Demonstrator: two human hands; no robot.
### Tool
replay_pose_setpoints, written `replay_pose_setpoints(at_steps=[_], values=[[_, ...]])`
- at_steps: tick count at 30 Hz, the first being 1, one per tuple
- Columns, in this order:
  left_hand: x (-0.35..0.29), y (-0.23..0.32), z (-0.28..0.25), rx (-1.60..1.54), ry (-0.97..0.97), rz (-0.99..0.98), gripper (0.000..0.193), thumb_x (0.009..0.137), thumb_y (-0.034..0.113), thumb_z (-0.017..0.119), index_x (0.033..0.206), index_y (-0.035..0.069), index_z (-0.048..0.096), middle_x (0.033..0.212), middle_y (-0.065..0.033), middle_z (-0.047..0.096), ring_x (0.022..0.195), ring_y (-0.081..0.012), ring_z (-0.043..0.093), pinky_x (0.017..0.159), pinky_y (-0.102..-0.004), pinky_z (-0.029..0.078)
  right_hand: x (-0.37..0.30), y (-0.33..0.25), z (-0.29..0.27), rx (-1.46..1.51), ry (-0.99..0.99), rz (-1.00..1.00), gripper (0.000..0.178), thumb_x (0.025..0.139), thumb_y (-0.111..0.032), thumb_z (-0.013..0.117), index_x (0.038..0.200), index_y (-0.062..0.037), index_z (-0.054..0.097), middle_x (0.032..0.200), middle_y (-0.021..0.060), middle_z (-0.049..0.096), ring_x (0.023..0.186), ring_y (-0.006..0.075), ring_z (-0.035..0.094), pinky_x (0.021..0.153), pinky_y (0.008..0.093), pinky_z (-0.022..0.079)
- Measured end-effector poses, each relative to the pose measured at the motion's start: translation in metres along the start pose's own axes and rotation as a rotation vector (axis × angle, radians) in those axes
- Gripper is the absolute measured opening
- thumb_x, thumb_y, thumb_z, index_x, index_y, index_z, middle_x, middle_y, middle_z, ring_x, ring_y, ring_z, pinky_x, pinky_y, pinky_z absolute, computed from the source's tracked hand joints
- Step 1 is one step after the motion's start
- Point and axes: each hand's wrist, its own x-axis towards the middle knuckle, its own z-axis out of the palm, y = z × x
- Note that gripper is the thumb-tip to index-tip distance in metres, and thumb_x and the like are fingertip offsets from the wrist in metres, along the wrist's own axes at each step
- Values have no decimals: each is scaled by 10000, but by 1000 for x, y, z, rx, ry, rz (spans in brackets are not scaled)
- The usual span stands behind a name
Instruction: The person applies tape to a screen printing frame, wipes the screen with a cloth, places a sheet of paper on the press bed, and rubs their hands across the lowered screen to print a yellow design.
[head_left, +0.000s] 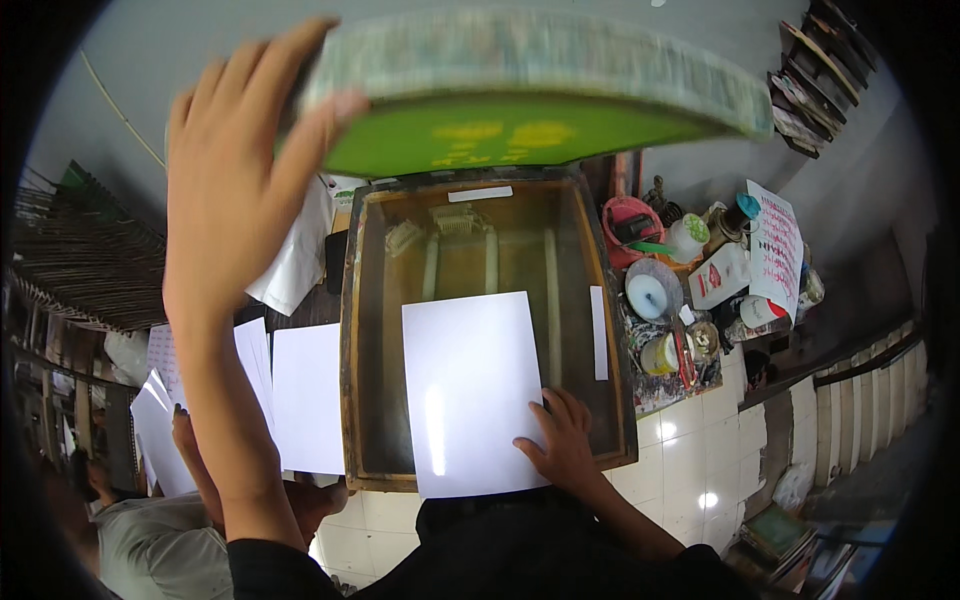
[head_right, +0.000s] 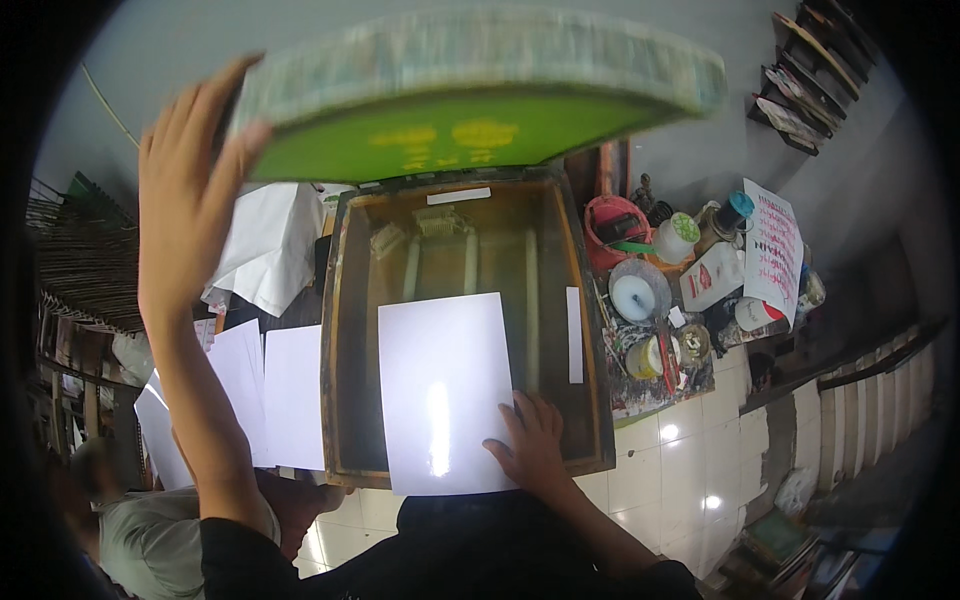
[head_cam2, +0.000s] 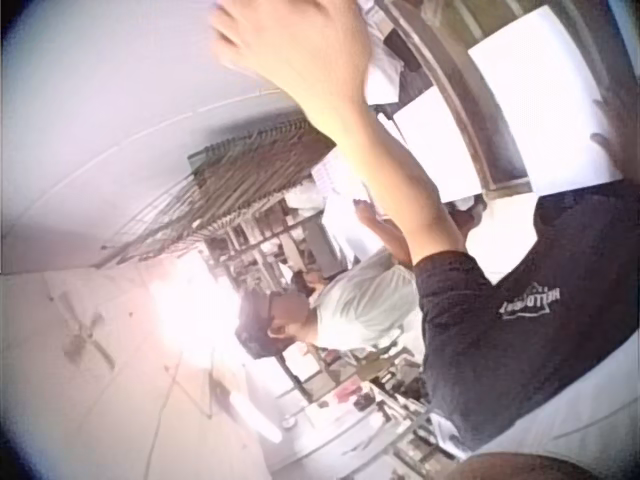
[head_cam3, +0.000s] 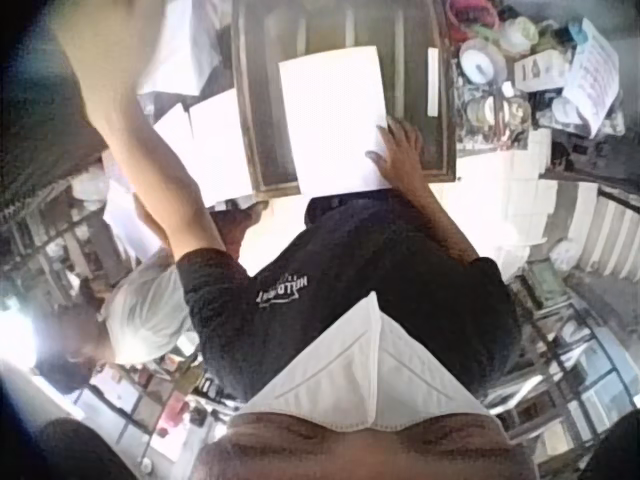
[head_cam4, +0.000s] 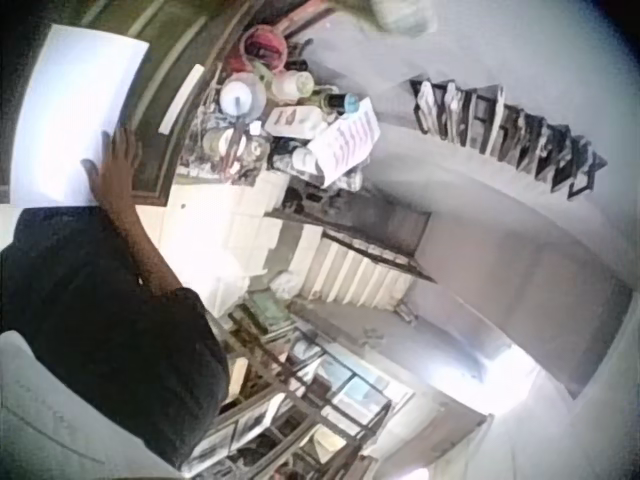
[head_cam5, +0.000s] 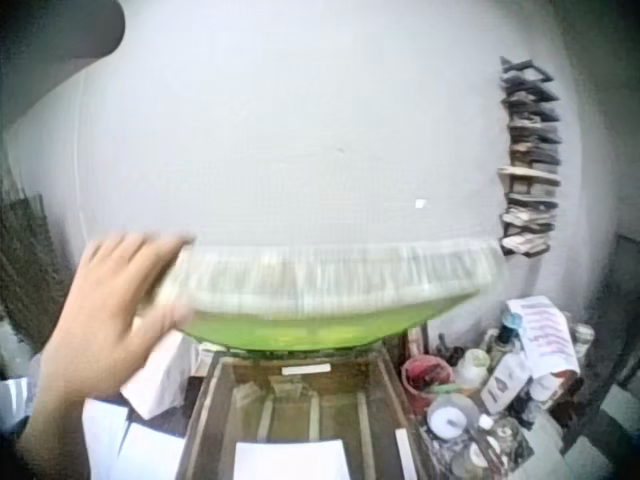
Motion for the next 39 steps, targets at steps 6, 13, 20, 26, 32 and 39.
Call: replay_pose_setpoints(at_steps=[6, 13, 20, 26, 32, 39], values=[[-124, 68, -42, -135, -293, -41, 785, 804, 617, 765, 1305, 21, 666, 934, -66, 597, 882, -264, 561, 900, -455, 389, -45, 8, -18, 331, -182, 341, 464, 913, -413, 756, 1127, -5, 700, 1099, 212, 681, 1091, 386, 635, 916, 474, 502], [-279, 130, 37, -465, -487, -155, 471, 680, 370, 901, 920, 43, 662, 915, -88, 621, 924, -286, 595, 919, -459, 423, -79, 10, -43, 355, -773, 691, 598, 998, -577, 590, 987, -6, 767, 841, 220, 733, 807, 366, 726, 790, 437, 553], [-318, 149, 67, -491, -448, -239, 412, 693, 287, 891, 950, 48, 674, 980, -108, 625, 971, -302, 591, 917, -457, 425, -91, 12, -22, 732, -625, 789, 534, 1007, -518, 629, 1001, 0, 759, 857, 140, 758, 754, 236, 724, 750, 362, 558], [-326, 167, 32, -434, -352, -526, 354, 804, 265, 845, 1038, 44, 700, 1114, -154, 605, 1104, -340, 571, 948, -469, 413, -76, 8, -32, 1213, -499, 1074, 395, 1059, -343, 602, 1129, 38, 673, 899, 134, 761, 694, 173, 689, 618, 297, 560], [-375, 164, 27, -1205, -895, -1547, 303, 978, 254, 727, 1050, -32, 655, 835, -164, 752, 612, -221, 717, 498, -306, 501, -68, 7, -19, 1347, -370, 1077, 400, 1073, -301, 572, 1179, 83, 598, 934, 196, 741, 681, 203, 694, 572, 328, 579], [-379, 161, 46, -1611, -728, -1700, 197, 1005, 133, 682, 964, -48, 619, 800, -181, 748, 528, -193, 696, 414, -260, 493, -48, 10, -29, 1220, -440, 967, 331, 1051, -241, 609, 1062, 89, 643, 856, 192, 734, 661, 235, 726, 507, 346, 578]])
